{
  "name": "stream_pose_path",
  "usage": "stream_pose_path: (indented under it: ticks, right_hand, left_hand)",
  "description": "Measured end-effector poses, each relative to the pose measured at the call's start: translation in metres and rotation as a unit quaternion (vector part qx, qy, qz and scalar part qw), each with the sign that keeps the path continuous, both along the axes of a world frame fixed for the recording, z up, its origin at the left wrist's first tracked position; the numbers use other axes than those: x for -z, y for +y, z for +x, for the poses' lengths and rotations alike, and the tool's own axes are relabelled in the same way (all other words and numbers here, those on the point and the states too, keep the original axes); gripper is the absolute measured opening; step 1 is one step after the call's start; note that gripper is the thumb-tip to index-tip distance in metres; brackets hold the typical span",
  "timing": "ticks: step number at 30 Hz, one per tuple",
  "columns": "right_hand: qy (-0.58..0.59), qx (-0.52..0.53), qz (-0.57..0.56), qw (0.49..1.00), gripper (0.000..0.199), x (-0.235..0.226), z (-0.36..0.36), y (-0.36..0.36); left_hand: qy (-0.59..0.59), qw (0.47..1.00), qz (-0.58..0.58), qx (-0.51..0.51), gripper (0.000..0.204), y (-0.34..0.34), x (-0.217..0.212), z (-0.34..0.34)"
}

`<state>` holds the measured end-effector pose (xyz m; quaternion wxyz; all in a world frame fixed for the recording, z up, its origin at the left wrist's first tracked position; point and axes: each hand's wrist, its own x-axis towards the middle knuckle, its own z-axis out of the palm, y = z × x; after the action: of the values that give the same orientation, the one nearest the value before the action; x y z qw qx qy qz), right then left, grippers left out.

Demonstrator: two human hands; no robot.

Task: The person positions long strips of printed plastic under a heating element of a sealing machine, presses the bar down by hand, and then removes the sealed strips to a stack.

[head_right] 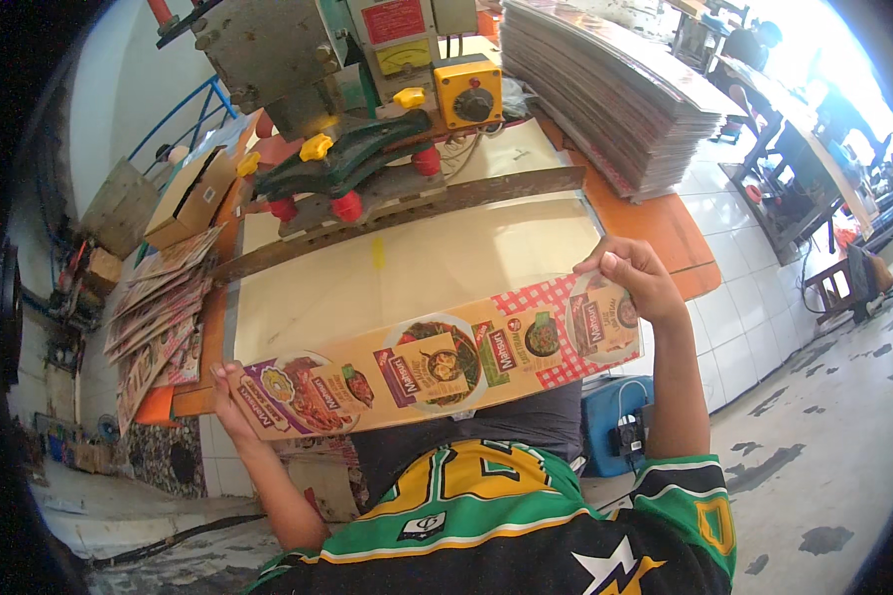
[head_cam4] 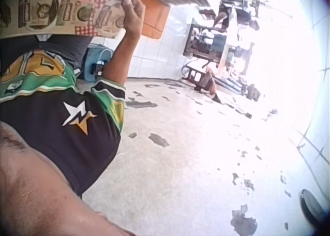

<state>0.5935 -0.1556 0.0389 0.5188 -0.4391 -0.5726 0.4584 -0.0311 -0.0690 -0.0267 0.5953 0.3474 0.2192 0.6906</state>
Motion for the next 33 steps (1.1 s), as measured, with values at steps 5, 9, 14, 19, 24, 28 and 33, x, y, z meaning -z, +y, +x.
stream_pose_path:
  ticks: [5,9,14,19,24,28,33]
  right_hand:
    - [0.005,-0.021,-0.017,1.000,0.036,0.008,0.012,-0.010]
    - [-0.032,0.010,-0.011,0.999,0.036,-0.002,0.005,-0.013]
    - [-0.128,0.052,0.005,0.990,0.033,-0.030,-0.010,-0.003]
    - [-0.193,0.050,0.056,0.978,0.025,-0.037,0.002,0.012]
    - [-0.174,0.098,0.083,0.976,0.021,-0.033,-0.003,0.012]
    - [-0.145,0.134,0.020,0.980,0.022,-0.021,-0.003,0.005]
    - [-0.142,0.144,-0.062,0.977,0.026,0.011,0.008,-0.002]
  left_hand:
    - [0.018,0.997,0.044,0.064,0.009,-0.008,-0.017,0.005]
    - [0.098,0.993,0.065,0.024,0.011,-0.006,-0.022,-0.005]
    - [0.229,0.968,0.062,-0.087,0.018,0.015,-0.033,-0.024]
    - [0.295,0.945,0.089,-0.106,0.029,0.027,-0.040,-0.035]
    - [0.385,0.910,0.069,-0.141,0.027,0.032,-0.029,-0.044]
    - [0.374,0.911,0.089,-0.145,0.026,0.027,-0.025,-0.042]
    - [0.499,0.857,-0.020,-0.126,0.020,0.019,-0.023,-0.025]
